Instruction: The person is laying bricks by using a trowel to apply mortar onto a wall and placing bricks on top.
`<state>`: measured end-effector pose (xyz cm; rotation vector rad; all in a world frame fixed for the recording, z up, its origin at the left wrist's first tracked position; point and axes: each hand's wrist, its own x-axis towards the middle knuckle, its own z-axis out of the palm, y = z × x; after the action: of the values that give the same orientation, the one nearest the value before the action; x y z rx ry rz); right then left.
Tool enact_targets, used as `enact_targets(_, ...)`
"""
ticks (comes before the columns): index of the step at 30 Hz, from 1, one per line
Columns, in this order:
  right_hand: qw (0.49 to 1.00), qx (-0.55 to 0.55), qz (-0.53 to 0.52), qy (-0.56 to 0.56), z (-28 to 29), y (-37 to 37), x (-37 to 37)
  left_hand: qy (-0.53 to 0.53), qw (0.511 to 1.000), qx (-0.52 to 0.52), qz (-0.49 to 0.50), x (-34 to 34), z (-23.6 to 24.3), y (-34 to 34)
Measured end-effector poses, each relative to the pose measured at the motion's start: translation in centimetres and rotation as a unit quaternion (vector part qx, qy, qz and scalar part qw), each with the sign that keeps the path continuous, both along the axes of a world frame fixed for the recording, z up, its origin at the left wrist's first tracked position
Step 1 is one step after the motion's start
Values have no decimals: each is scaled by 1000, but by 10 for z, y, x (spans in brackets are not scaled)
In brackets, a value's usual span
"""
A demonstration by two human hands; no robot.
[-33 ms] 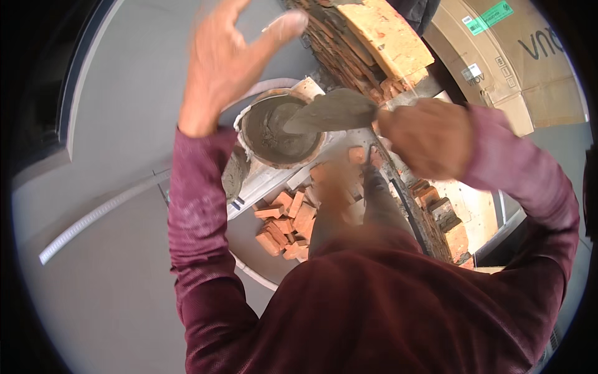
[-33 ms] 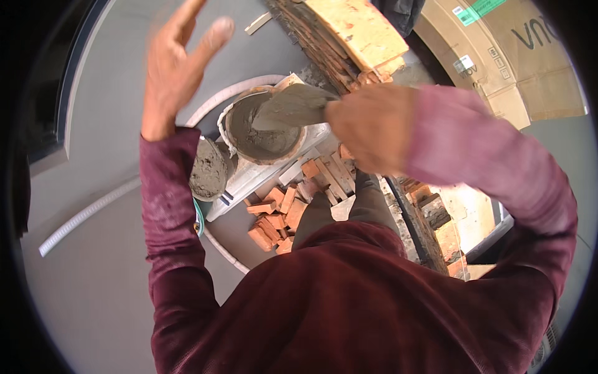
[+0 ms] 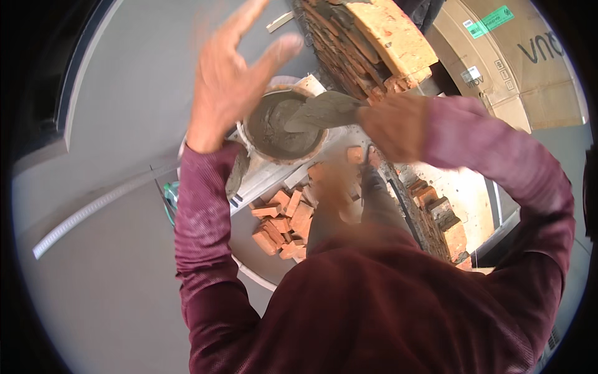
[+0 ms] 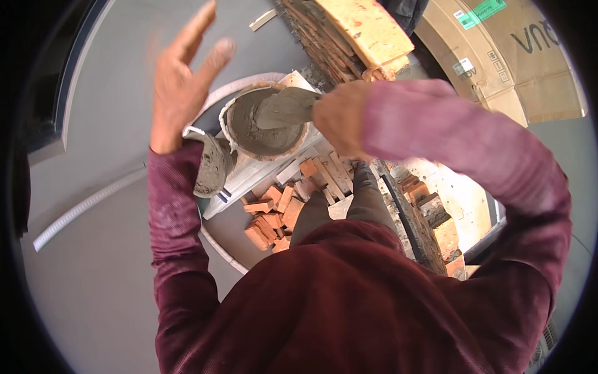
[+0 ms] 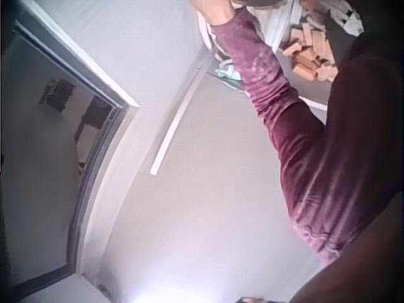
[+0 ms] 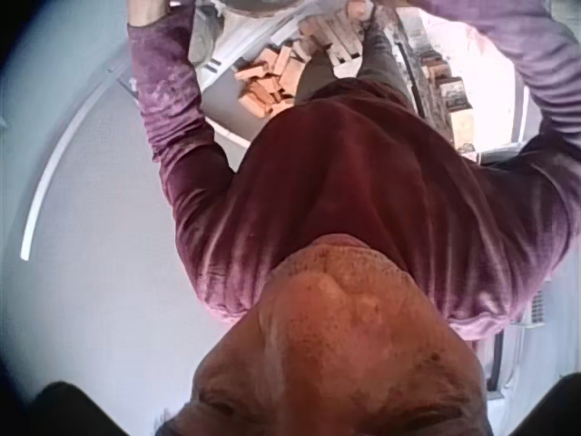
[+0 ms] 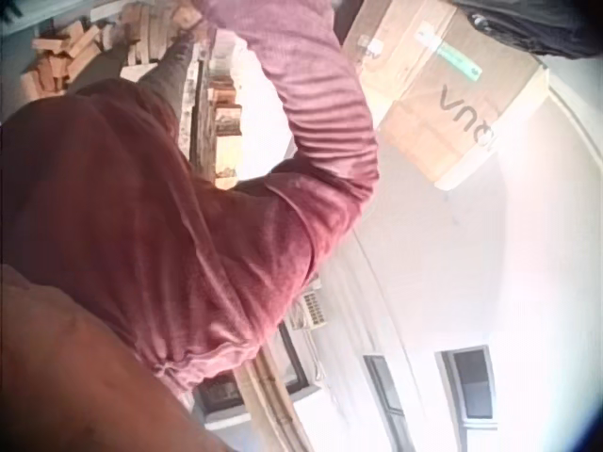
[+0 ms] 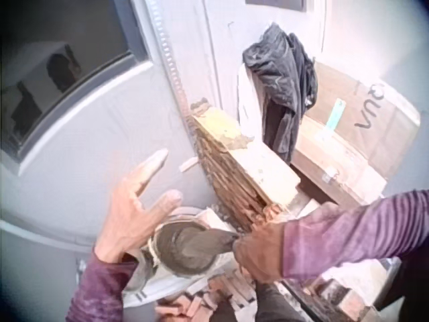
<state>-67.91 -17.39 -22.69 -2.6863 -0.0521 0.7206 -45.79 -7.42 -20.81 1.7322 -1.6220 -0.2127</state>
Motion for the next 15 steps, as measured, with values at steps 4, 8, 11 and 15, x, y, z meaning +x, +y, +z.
enact_targets(4,983,-88,83,135,-117,73,101,267,938,32,219,-1,-134,166)
enact_targets(8,977,-143,59,150,-156,127,124,568,700,141,409,-43,-291,263)
enact_targets(11,967,-157,87,182,-180,140,128,694,616,85,363,-53,-314,258)
enact_targets(15,962,-128,113,213,-230,136,132,728,640,50,242,-45,-309,253)
